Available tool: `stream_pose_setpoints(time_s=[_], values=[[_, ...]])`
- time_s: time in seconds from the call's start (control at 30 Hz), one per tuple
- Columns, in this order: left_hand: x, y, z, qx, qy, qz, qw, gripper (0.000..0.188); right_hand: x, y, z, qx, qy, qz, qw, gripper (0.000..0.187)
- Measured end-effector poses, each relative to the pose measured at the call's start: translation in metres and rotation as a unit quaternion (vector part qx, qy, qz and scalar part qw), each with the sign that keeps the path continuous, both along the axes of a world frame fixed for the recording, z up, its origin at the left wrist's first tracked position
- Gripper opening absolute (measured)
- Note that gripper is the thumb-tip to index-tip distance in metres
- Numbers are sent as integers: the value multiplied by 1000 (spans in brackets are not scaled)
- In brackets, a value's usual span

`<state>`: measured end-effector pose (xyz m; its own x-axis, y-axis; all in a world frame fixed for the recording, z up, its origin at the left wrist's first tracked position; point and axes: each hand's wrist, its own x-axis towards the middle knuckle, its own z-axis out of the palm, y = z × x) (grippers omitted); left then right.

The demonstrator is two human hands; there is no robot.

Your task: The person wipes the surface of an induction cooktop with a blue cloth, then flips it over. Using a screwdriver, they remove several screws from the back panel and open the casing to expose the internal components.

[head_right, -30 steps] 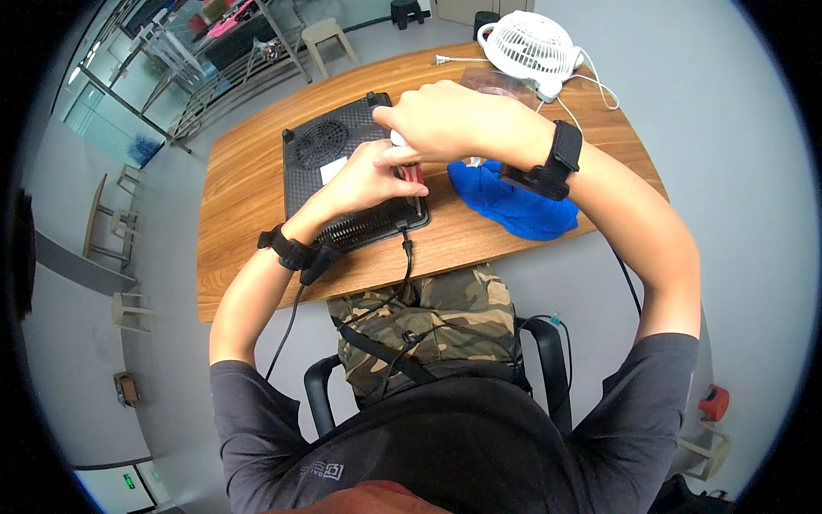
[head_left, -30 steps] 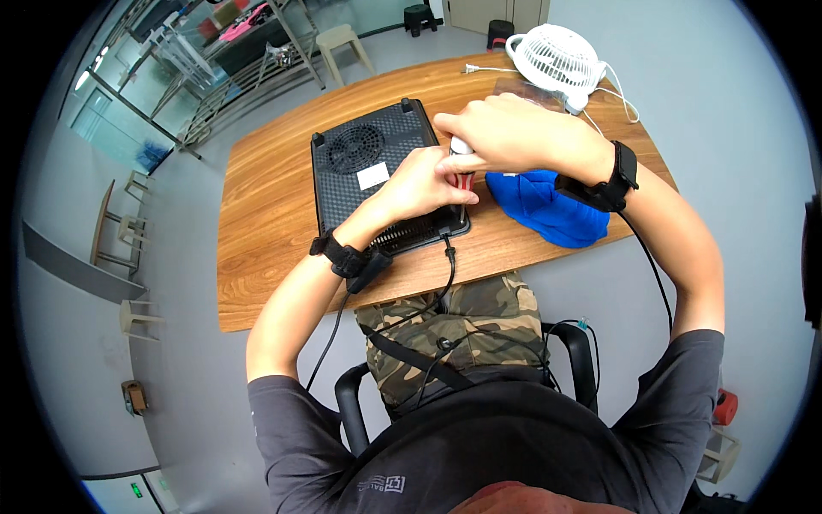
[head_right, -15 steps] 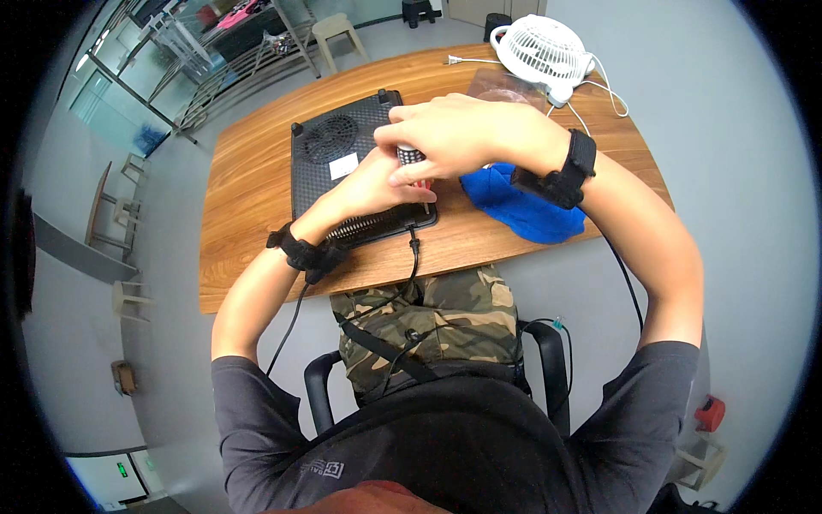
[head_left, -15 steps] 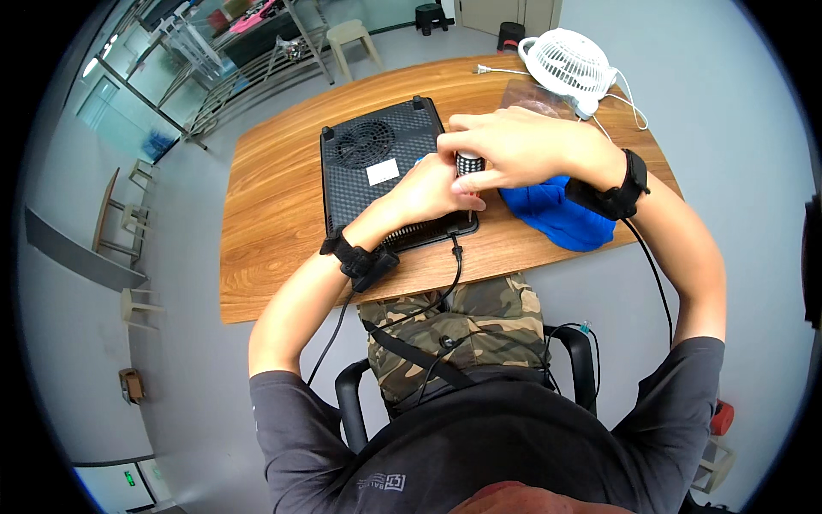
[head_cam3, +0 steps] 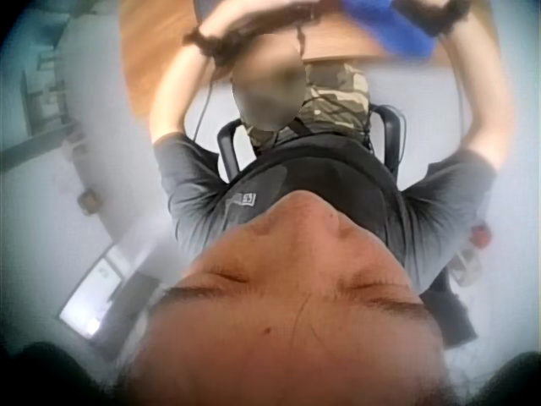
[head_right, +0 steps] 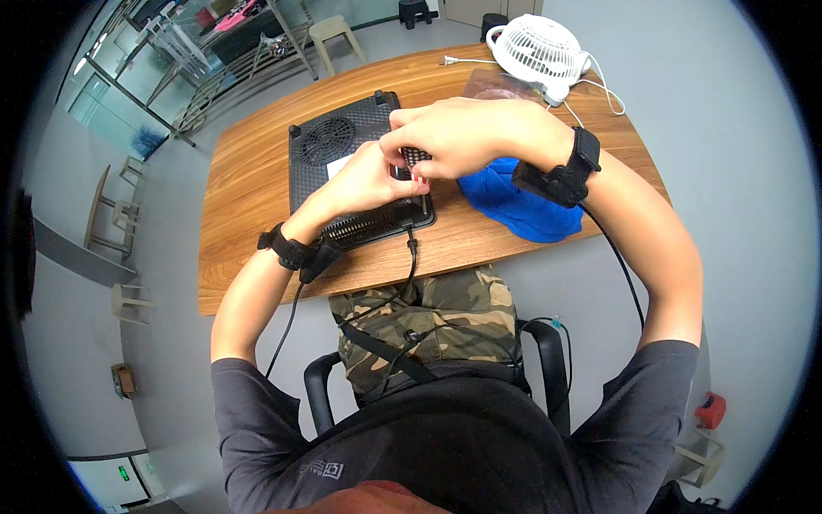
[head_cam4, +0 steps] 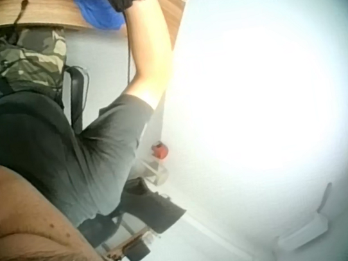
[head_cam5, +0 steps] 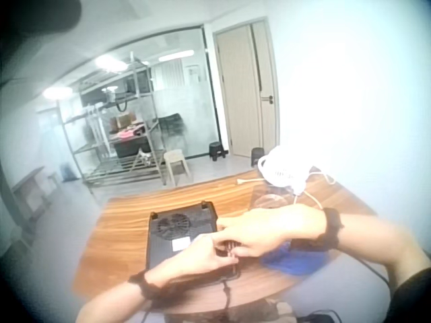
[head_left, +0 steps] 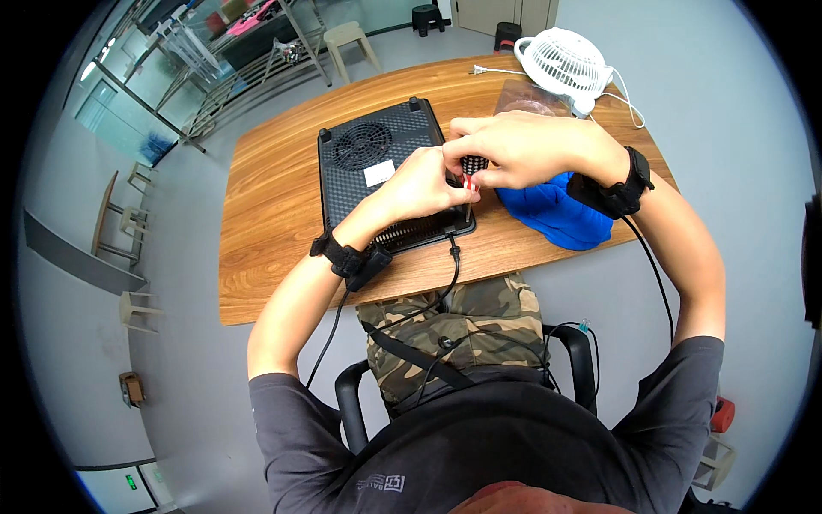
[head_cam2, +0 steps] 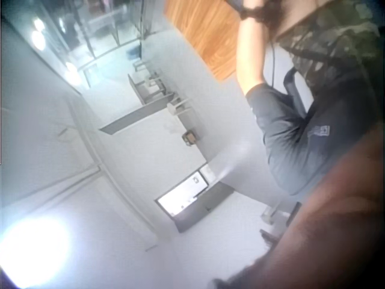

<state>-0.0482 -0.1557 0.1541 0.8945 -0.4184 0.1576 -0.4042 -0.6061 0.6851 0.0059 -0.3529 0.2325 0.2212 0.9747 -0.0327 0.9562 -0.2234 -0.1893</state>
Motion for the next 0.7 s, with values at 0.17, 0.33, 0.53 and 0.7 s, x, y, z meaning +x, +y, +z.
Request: stream_pose_setpoints(time_s=[0.17,0.33,0.53,0.7], values=[[5,2,-18,-14,-53,-14,998,45,-7,11,2,17,-45,-120,992,46],[-4,-5,-14,59,-76,51,994,46,-9,11,7,-62,-17,-136,989,38],[-6,1,-2,-27,-14,-8,1000,41,-10,3,8,-3,-2,-54,999,34],[2,5,-11,-27,-33,4,999,39,-20,13,13,-42,-41,-161,985,38]])
